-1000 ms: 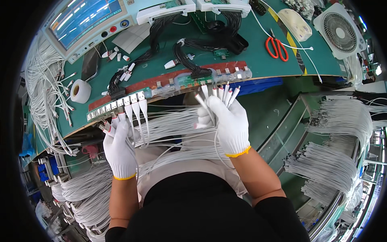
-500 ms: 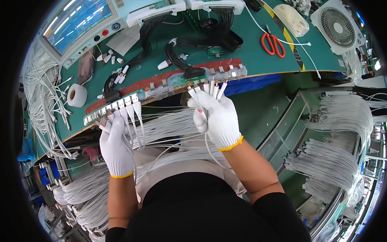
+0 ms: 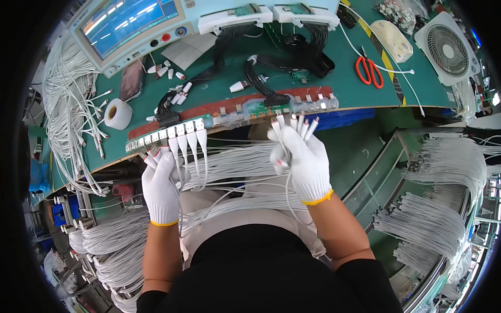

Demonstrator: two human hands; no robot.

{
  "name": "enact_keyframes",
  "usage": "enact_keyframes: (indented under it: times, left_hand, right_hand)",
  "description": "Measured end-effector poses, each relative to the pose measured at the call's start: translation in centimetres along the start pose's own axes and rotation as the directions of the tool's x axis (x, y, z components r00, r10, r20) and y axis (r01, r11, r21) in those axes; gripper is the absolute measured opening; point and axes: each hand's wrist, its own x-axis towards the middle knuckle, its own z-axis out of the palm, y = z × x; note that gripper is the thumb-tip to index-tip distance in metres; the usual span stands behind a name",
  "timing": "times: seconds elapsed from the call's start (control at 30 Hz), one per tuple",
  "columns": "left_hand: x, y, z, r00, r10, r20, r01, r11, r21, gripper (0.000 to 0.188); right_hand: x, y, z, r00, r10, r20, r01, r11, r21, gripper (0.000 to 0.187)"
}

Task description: The person tests cables by plugging their connectors into a testing board, unplugs them, bundles the cables together, and hangs the bundle onto a metal rack.

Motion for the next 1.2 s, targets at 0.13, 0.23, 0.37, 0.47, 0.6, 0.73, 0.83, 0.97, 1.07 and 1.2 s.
enact_keyframes:
  times: [0.13,0.23,0.37,0.47,0.6,0.73,0.83,0.97,1.07,1.2]
  left_hand:
    - [-0.4,0.7,1.3,1.000,0.005,-0.021,-0.006,0.997,-0.072,0.022]
    - [-0.4,0.8,1.7,1.000,-0.003,-0.006,0.002,0.993,-0.115,0.022]
    - [-0.3,1.0,0.5,0.988,0.061,-0.145,-0.061,0.998,0.006,0.023]
    - [-0.2,0.8,-1.5,0.994,-0.098,0.057,0.109,0.968,-0.227,0.024]
    - [-0.8,-0.1,-0.5,0.999,-0.018,-0.044,0.007,0.973,-0.232,0.025]
    - [-0.1,0.0,0.0,0.999,0.002,-0.051,-0.006,0.997,-0.079,0.025]
    - [-0.2,0.4,-0.1,0.995,0.004,-0.104,-0.009,0.999,-0.043,0.025]
    - [0.2,0.5,0.2,0.997,0.028,-0.065,-0.035,0.993,-0.110,0.025]
    - [0.4,0.6,0.5,0.997,0.034,-0.076,-0.047,0.982,-0.181,0.026]
    - [-0.2,0.1,-0.2,0.982,0.056,-0.180,-0.083,0.986,-0.147,0.028]
  right_hand:
    - [-0.5,0.4,-0.6,0.999,-0.021,0.028,0.021,1.000,0.021,0.032]
    - [-0.2,0.1,-0.2,1.000,-0.022,0.018,0.021,0.998,0.052,0.032]
    - [0.3,-0.2,-0.1,1.000,-0.012,0.021,0.011,0.999,0.051,0.031]
    - [0.6,0.0,-0.3,0.997,0.007,0.074,-0.013,0.996,0.085,0.030]
    - [-1.4,0.1,0.5,0.995,0.077,0.059,-0.080,0.996,0.047,0.028]
    - [-0.4,-0.6,-0.7,0.982,0.100,0.157,-0.128,0.976,0.177,0.029]
    - [0.3,-0.6,-0.3,0.982,0.158,0.100,-0.167,0.982,0.088,0.030]
    - [1.4,-0.1,-0.2,0.988,0.125,0.090,-0.124,0.992,-0.020,0.030]
    - [1.3,-0.4,-0.2,0.993,0.090,0.078,-0.085,0.994,-0.071,0.028]
    - [1.0,-0.4,0.0,0.999,0.048,0.003,-0.047,0.993,-0.112,0.024]
